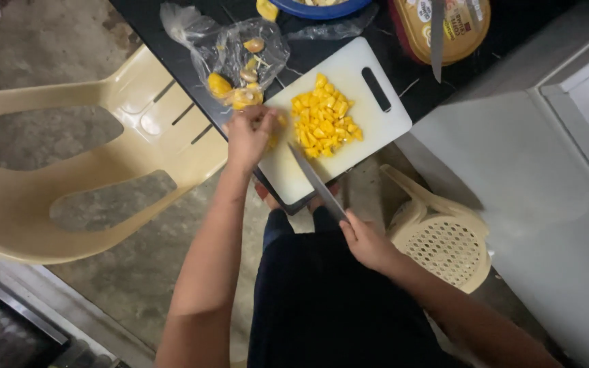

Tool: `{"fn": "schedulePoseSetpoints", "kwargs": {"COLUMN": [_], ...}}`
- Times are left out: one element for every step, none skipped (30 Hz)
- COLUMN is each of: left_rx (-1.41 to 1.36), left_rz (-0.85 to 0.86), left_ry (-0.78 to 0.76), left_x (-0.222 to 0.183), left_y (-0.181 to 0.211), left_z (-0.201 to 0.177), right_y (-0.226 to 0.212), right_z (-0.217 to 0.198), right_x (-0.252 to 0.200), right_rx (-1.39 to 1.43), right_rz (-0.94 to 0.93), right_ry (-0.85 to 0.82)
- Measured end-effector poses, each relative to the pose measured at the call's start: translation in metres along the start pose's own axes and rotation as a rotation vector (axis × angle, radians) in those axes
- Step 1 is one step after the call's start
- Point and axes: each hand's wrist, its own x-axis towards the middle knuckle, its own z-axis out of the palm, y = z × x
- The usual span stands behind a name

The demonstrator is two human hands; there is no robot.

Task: Dicing yellow fruit on a cutting board.

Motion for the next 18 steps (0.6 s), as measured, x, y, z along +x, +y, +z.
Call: {"fn": "schedulePoseSetpoints", "kwargs": {"left_rx": [0.002, 0.000, -0.003, -0.001, 0.052, 0.105, 0.106, 0.164, 0.222, 0.222, 0.265, 0.309, 0.309, 0.345, 0.380, 0.379, 0.411, 0.442], "left_rz": [0.001, 0.061, 0.120, 0.119, 0.164, 0.208, 0.209, 0.233, 0.253, 0.250, 0.299, 0.349, 0.347, 0.385, 0.423, 0.421, 0.408, 0.395], "left_ry": [-0.006, 0.010, 0.024, 0.017, 0.012, 0.007, 0.006, -0.033, -0.073, -0.077, -0.094, -0.111, -0.110, -0.121, -0.134, -0.133, -0.172, -0.210], "left_x": [0.000, 0.000, -0.001, -0.004, -0.003, -0.003, -0.002, -0.002, -0.004, -0.009, -0.010, -0.012, -0.013, -0.013, -0.015, -0.015, -0.015, -0.015], "left_y": [0.009, 0.018, 0.026, 0.030, 0.034, 0.038, 0.039, 0.040, 0.041, 0.039, 0.037, 0.035, 0.034, 0.034, 0.034, 0.030, 0.026, 0.023], "left_z": [-0.004, -0.007, -0.010, -0.007, -0.005, -0.003, 0.000, 0.002, 0.005, 0.010, 0.016, 0.022, 0.027, 0.031, 0.037, 0.040, 0.044, 0.047], "right_y": [-0.011, -0.022, -0.031, -0.029, -0.027, -0.026, -0.020, -0.014, -0.007, -0.011, -0.016, -0.021, -0.023, -0.024, -0.025, -0.018, -0.011, -0.004], "right_z": [-0.001, -0.002, -0.002, 0.003, 0.007, 0.010, 0.012, 0.014, 0.017, 0.015, 0.010, 0.005, 0.002, -0.002, -0.006, -0.002, 0.000, 0.003], "right_x": [0.001, 0.001, 0.001, 0.003, 0.009, 0.015, 0.023, 0.030, 0.036, 0.031, 0.029, 0.027, 0.021, 0.016, 0.009, 0.005, 0.002, -0.001], "right_rx": [0.005, -0.066, -0.137, -0.132, -0.155, -0.178, -0.176, -0.158, -0.140, -0.138, -0.105, -0.072, -0.073, -0.103, -0.134, -0.136, -0.105, -0.073], "right_rz": [0.003, 0.027, 0.053, 0.058, 0.003, -0.052, -0.051, -0.092, -0.129, -0.126, -0.065, -0.004, -0.005, 0.026, 0.059, 0.060, -0.032, -0.124], "right_ry": [0.001, -0.019, -0.041, -0.042, 0.003, 0.048, 0.048, 0.110, 0.169, 0.166, 0.161, 0.155, 0.153, 0.086, 0.019, 0.018, 0.043, 0.069]}}
